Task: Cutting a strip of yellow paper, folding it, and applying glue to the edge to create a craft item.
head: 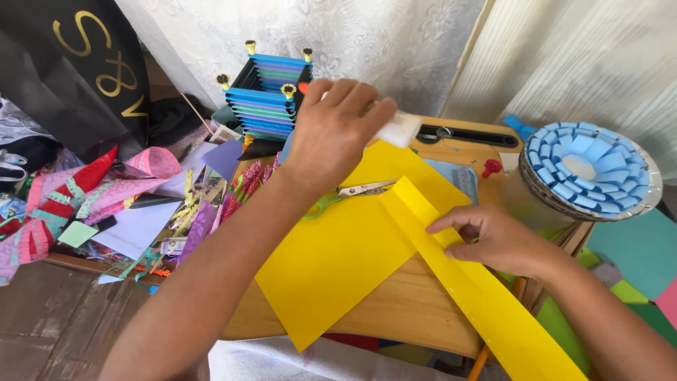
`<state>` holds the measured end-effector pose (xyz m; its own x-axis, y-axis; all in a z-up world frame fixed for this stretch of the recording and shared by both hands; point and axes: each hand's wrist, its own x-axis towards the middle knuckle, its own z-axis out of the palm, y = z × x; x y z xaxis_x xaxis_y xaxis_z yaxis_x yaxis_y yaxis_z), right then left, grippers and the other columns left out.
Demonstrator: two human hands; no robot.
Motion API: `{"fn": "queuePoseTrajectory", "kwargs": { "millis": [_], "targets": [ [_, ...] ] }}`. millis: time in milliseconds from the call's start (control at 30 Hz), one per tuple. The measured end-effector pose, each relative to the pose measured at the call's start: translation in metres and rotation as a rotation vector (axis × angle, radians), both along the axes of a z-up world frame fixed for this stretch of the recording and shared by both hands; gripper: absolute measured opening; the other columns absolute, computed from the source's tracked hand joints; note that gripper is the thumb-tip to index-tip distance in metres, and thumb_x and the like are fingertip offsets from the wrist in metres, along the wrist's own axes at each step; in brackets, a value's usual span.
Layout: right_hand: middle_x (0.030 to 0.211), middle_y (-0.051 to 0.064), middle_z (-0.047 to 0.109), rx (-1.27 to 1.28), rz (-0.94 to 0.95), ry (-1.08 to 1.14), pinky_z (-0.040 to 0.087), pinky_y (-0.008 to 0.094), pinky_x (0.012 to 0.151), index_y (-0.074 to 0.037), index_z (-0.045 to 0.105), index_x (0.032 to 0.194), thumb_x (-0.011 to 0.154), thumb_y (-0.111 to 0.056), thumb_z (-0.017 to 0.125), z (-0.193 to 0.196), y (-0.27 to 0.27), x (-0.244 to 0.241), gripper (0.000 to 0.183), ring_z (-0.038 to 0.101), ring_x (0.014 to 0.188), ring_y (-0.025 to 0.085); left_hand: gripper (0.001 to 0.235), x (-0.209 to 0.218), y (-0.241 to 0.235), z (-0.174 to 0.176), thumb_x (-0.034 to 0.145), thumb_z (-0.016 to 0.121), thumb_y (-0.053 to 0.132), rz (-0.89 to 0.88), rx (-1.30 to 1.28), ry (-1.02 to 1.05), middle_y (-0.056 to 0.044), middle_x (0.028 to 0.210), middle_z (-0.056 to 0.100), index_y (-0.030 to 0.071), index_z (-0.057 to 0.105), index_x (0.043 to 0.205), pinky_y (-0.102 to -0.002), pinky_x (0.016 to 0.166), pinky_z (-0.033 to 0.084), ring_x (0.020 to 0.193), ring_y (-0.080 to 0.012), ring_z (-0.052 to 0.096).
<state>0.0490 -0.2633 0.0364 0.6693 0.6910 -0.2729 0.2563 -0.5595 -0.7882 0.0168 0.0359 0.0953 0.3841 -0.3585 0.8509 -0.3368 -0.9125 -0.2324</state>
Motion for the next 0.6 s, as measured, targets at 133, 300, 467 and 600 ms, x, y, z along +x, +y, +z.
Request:
{"fn": "queuePoseTrajectory", "kwargs": {
  "millis": [133,300,467,600],
  "targets": [
    [0.079,0.017,0.076,0.218,-0.088,-0.084,0.059,0.032,0.052,-0.006,0.081,0.120,0.077,0.001,0.076,-0.011,-0.002,0.011,0.043,0.066,0.064,0.017,0.010,0.033,0.016,-0.025,0.085,0.078,0.007,0.073,0.429,-0.002,-0.008,0.086,0.063,0.015,0.073,0.089,-0.053,0.104,0.040,0.091,-0.0282,0.062],
    [0.078,0.022,0.077,0.402,-0.200,0.035,0.063,0.035,0.049,0.004,0.072,0.127,0.087,0.003,0.064,-0.012,-0.002,0.010,0.041,0.070,0.061,0.021,0.031,0.047,0.016,-0.046,0.073,0.089,-0.003,0.252,0.897,0.150,-0.013,0.099,0.071,0.008,0.077,0.099,-0.057,0.117,0.032,0.107,-0.0311,0.064],
    [0.072,0.027,0.074,0.445,-0.233,0.118,0.066,0.041,0.053,0.007,0.067,0.132,0.091,0.007,0.047,-0.014,-0.003,0.009,0.047,0.073,0.064,0.027,0.031,0.042,0.001,-0.044,0.073,0.087,-0.005,0.282,1.006,0.124,-0.014,0.101,0.072,0.005,0.077,0.100,-0.061,0.122,0.027,0.111,-0.0331,0.063],
    [0.081,0.028,0.075,0.350,-0.225,0.064,0.067,0.041,0.059,0.004,0.071,0.130,0.088,0.009,0.050,-0.012,0.000,0.005,0.047,0.076,0.071,0.028,0.036,0.040,-0.004,-0.045,0.072,0.088,-0.007,0.271,1.083,0.126,-0.015,0.105,0.075,0.006,0.077,0.104,-0.065,0.124,0.023,0.115,-0.0341,0.065]
  ]
}}
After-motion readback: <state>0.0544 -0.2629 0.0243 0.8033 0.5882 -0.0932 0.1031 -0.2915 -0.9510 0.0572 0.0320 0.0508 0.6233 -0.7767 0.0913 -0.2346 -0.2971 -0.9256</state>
